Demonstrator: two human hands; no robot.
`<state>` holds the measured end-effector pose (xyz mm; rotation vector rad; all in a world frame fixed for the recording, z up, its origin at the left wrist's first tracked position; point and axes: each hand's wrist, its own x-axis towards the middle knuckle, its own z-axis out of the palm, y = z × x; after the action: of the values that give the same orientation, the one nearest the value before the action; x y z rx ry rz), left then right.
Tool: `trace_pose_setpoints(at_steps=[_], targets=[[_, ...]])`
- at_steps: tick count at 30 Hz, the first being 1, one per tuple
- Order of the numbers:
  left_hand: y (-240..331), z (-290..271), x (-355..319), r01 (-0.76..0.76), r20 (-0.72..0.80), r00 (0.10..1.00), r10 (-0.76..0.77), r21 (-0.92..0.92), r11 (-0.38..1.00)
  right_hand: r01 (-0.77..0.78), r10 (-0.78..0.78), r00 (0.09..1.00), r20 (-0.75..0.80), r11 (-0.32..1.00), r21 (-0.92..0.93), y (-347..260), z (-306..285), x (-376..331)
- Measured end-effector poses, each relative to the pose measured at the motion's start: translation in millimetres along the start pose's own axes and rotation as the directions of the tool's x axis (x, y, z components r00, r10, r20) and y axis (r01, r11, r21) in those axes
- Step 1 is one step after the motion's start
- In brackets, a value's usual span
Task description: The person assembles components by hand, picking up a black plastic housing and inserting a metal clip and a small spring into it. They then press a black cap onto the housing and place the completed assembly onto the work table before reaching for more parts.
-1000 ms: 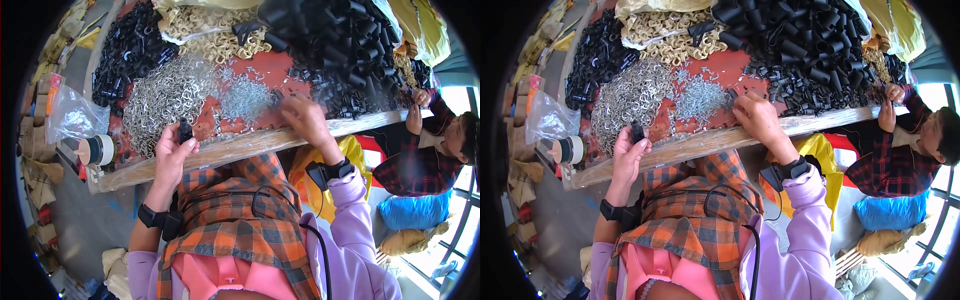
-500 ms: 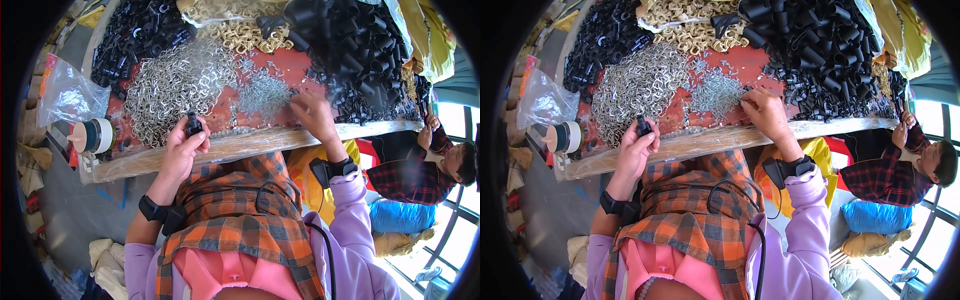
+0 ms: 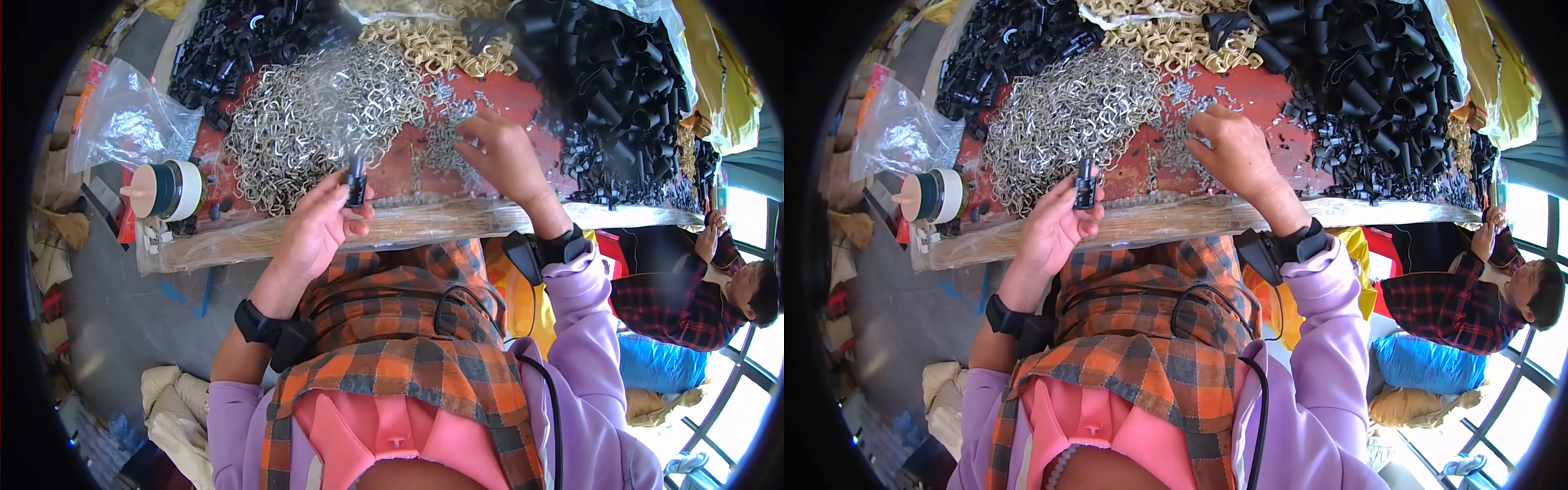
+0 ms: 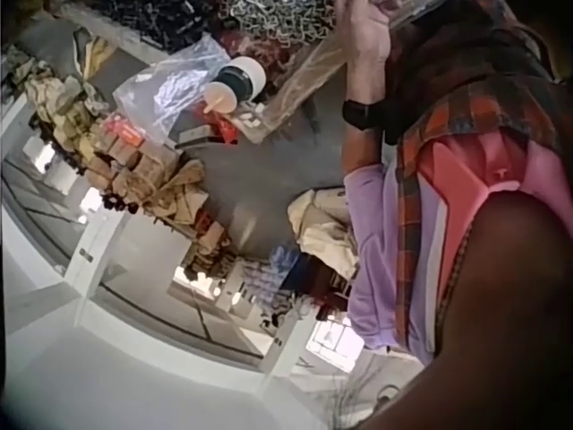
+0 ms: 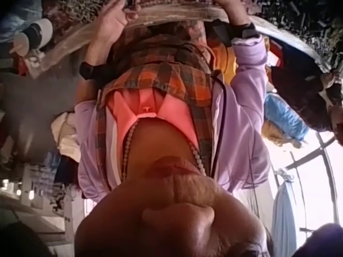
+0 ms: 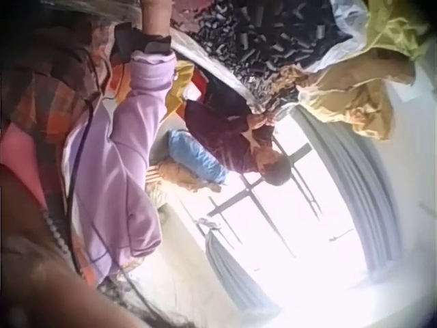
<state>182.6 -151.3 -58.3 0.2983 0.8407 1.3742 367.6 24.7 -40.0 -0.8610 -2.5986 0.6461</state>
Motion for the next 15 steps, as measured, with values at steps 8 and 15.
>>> trace_pose_setpoints(at_steps=[8, 15], targets=[[2, -10, -3, -0.032, -0.016, 0.999, 0.033, 0.058, 0.998, 0.190, -0.184, 0.979, 0.091, 0.980, -0.063, -24, 27, 9], [0, -13, -6, -0.036, -0.052, 0.998, 0.038, 0.032, 0.999, 0.071, -0.039, 0.992, 0.121, 0.960, -0.271, -32, 49, 17]])
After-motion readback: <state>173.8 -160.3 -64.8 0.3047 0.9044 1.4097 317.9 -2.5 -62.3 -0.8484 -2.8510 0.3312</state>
